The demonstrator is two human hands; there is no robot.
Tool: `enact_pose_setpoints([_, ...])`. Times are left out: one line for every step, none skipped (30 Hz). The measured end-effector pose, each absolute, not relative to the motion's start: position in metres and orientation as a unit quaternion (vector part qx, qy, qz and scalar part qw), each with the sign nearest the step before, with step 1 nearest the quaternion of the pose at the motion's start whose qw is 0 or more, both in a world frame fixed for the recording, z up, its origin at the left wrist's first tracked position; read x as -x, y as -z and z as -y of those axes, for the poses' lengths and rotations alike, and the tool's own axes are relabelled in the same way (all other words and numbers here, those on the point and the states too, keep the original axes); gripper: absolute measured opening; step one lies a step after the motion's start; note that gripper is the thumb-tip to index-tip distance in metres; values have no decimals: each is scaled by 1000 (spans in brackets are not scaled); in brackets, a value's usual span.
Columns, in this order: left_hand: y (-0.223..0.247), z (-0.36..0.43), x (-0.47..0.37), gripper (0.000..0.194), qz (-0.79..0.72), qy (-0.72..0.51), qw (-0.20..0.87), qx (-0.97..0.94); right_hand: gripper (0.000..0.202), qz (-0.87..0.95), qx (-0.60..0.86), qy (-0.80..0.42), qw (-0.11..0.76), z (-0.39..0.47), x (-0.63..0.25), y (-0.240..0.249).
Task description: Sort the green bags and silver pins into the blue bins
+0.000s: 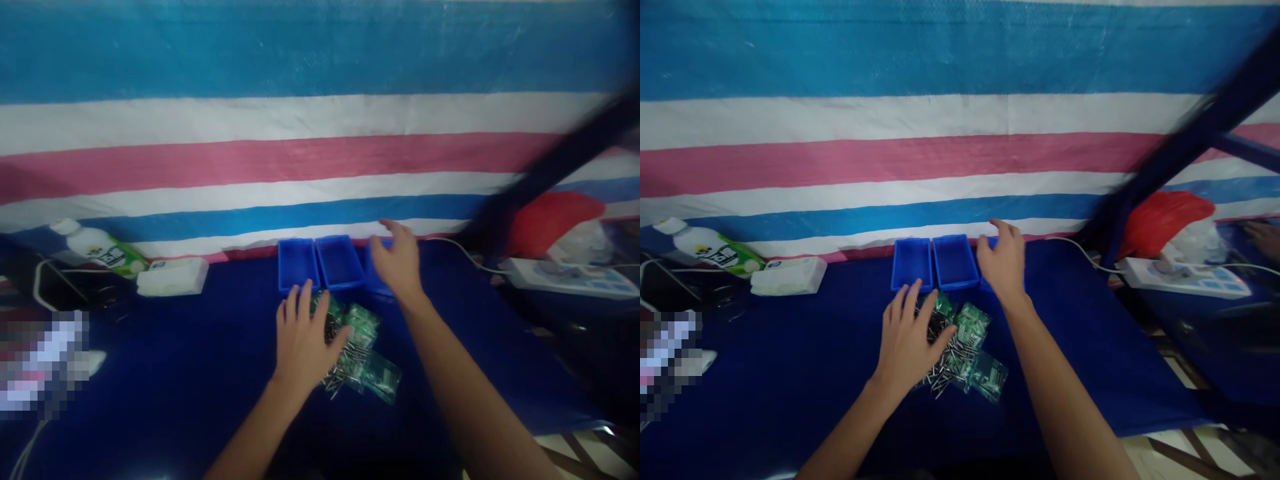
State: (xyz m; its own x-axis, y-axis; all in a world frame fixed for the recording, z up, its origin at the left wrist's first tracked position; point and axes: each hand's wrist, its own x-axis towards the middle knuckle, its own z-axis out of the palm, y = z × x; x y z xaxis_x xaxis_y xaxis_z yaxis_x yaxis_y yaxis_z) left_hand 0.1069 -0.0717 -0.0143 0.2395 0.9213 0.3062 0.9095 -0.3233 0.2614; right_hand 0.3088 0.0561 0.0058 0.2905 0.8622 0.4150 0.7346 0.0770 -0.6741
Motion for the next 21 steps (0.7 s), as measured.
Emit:
enact_pose_setpoints([14, 67, -101, 62, -606, -216, 6, -766, 48, 564, 705, -60, 426, -44, -320, -1])
enact_pose_setpoints([14, 63, -95, 62, -631, -224, 2, -743, 52, 535, 736, -54, 412, -33, -330, 6])
enact_pose_setpoints([16, 57, -89, 63, -651, -224, 8, -725, 57, 512, 761, -65, 394, -22, -338, 16])
enact_pose_setpoints([18, 52, -84, 63, -665, -222, 22, -712, 61, 500, 775, -85, 377, -12, -345, 27])
enact_pose_setpoints([21, 47, -79, 63, -668, -217, 42, -710, 64, 499, 779, -107, 364, -5, -350, 39])
enact_pose_setpoints([23, 43, -76, 61, -661, -213, 60, -717, 66, 501, 777, -124, 362, 1, -354, 50])
enact_pose_setpoints([26, 40, -73, 59, -654, -211, 73, -723, 67, 501, 769, -140, 372, 4, -356, 59])
enact_pose_setpoints([29, 38, -72, 57, -649, -212, 83, -726, 69, 502, 757, -156, 388, 4, -358, 67])
enact_pose_setpoints([31, 37, -71, 55, -645, -215, 90, -728, 71, 508, 742, -168, 404, 3, -359, 72])
enact_pose_setpoints([33, 36, -71, 54, -642, -218, 95, -729, 72, 518, 725, -183, 415, 0, -359, 75])
enact_pose_setpoints([34, 36, -71, 53, -639, -221, 100, -730, 73, 527, 713, -194, 420, -4, -361, 77])
enact_pose_setpoints([35, 37, -71, 52, -634, -222, 104, -733, 72, 538, 701, -203, 422, -9, -362, 77])
enact_pose_setpoints([35, 36, -70, 51, -629, -224, 107, -737, 71, 547, 690, -212, 423, -13, -363, 76])
enact_pose_setpoints([34, 36, -70, 50, -623, -224, 110, -741, 70, 557, 680, -219, 424, -17, -365, 75])
enact_pose_setpoints([32, 35, -69, 48, -618, -223, 113, -745, 69, 566, 669, -225, 425, -20, -367, 73])
enact_pose_setpoints([30, 34, -67, 47, -615, -220, 117, -748, 69, 576, 659, -230, 426, -21, -369, 70])
enact_pose_setpoints([28, 33, -65, 46, -613, -215, 123, -750, 71, 584, 650, -233, 428, -21, -371, 67])
enact_pose_setpoints([25, 33, -64, 48, -612, -211, 131, -751, 75, 590, 642, -233, 430, -18, -373, 63])
enact_pose_setpoints([21, 33, -61, 51, -613, -209, 138, -749, 78, 594, 638, -225, 435, -13, -374, 59])
enact_pose_setpoints([18, 36, -59, 55, -616, -212, 143, -745, 80, 597, 638, -210, 440, -5, -375, 54])
enact_pose_setpoints([16, 40, -57, 58, -621, -222, 142, -738, 81, 598, 639, -194, 443, 4, -375, 49])
